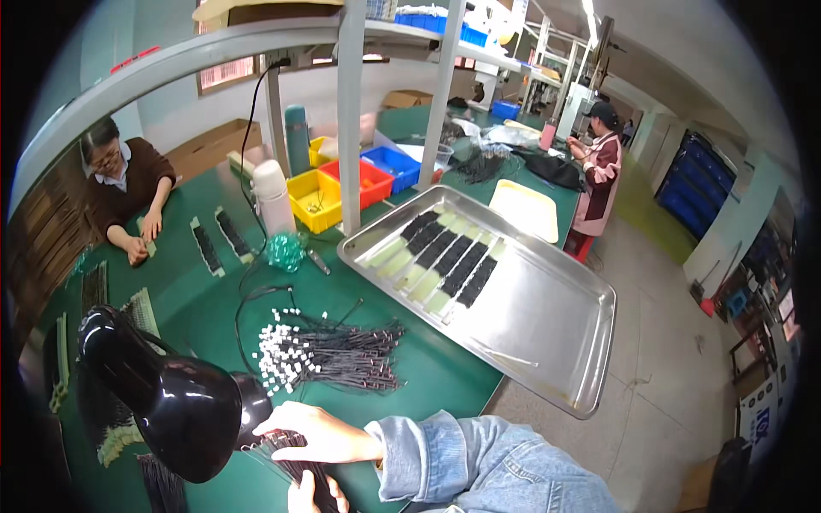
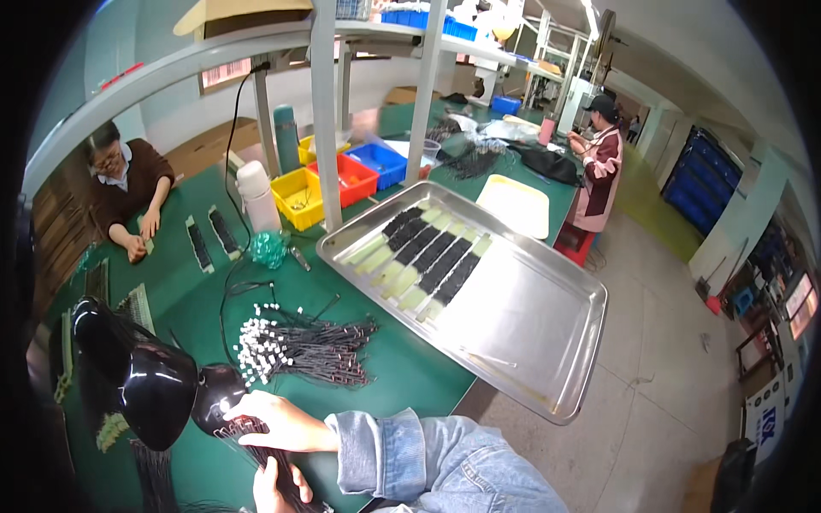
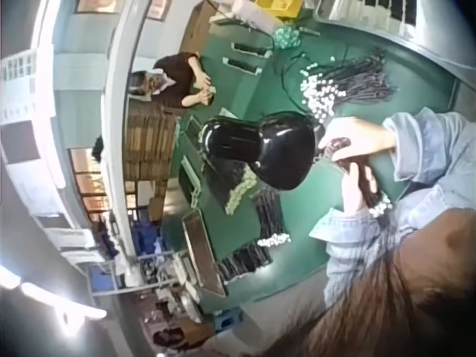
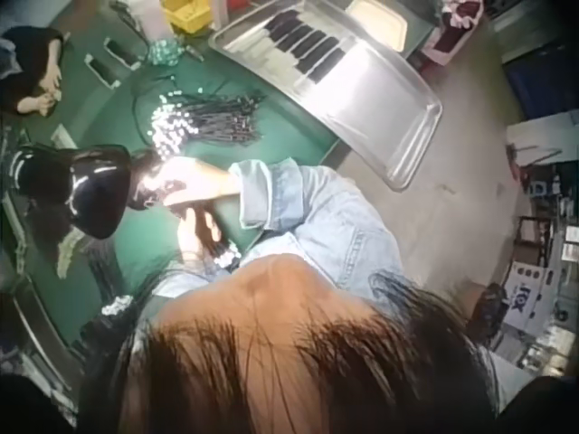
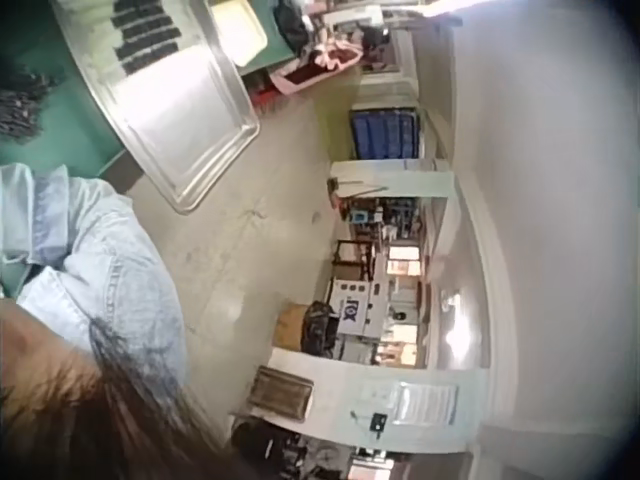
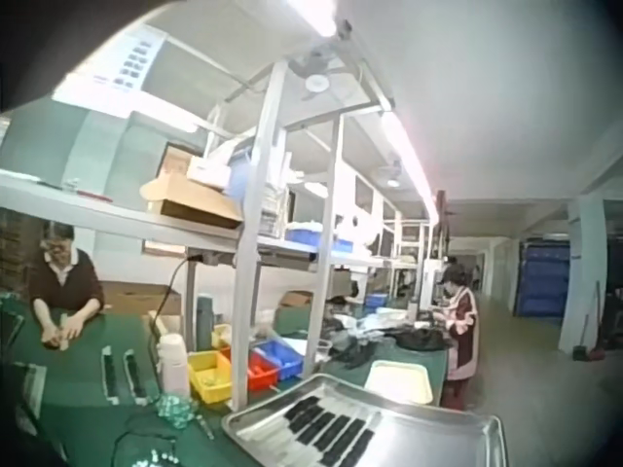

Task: Bundling and organizing small electronic components and placing them into a metal tray at a workbench.

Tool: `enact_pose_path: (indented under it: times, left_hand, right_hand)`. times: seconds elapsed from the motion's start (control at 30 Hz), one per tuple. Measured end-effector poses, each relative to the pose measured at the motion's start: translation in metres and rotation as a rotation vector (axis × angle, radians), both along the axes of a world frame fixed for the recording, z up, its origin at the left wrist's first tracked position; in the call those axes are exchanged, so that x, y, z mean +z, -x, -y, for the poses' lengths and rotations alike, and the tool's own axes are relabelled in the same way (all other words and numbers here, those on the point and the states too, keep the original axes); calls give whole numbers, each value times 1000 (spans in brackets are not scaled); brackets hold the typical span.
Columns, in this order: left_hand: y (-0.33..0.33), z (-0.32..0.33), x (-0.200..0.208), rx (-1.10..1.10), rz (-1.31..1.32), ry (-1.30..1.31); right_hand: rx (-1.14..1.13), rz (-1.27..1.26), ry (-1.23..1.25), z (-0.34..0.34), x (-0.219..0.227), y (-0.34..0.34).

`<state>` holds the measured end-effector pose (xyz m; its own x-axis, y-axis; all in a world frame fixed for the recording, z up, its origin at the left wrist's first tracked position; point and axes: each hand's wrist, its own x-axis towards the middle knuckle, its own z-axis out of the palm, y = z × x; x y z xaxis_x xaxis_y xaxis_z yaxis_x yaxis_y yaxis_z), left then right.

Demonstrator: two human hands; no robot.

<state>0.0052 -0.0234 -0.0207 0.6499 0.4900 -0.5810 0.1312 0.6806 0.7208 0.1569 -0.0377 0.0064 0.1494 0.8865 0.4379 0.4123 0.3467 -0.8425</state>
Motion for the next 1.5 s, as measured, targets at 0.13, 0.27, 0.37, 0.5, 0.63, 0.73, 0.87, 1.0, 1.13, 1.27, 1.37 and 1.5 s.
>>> enact_pose_path:
  times: [0.13, 0.27, 0.37, 0.5, 0.63, 0.73, 0.87, 1.0, 1.13, 1.27, 1.37, 1.5]
  left_hand:
    - [6, -4, -17, -4, 0, 49]
    - [4, -2, -8, 19, -20, 93]
    - [6, -3, -4, -23, 42, 35]
    - [4, 0, 4, -58, 78, 19]
    - [1, -1, 2, -105, 46, 67]
    - [-1, -2, -4, -90, 14, 86]
    - [-1, 0, -9, -78, 15, 130]
    - [-1, 0, -10, -91, 11, 140]
    - [-1, 3, -10, -77, 42, 136]
    - [0, 5, -8, 9, 100, 240]
    - [6, 0, -20, 14, 341, 209]
    - [-1, -1, -8, -31, 370, 192]
  right_hand:
    - [15, -50, 20, 1, 6, -4]
    - [-3, -46, 48, 0, 11, -5]
    - [-50, 77, -2, -3, 4, -11]
    - [-106, 167, -41, -3, 3, -12]
    - [-154, 284, -163, -2, 1, -14]
    - [-193, 257, -274, -1, 1, -15]
    - [-170, 390, -318, 2, 2, -21]
    - [-168, 434, -348, 2, -1, -22]
    - [-174, 436, -329, 4, -2, -21]
    - [-167, 313, -306, 3, -2, -21]
    - [-183, 423, -459, -3, 5, -27]
    - [-337, 252, -154, 4, 17, -40]
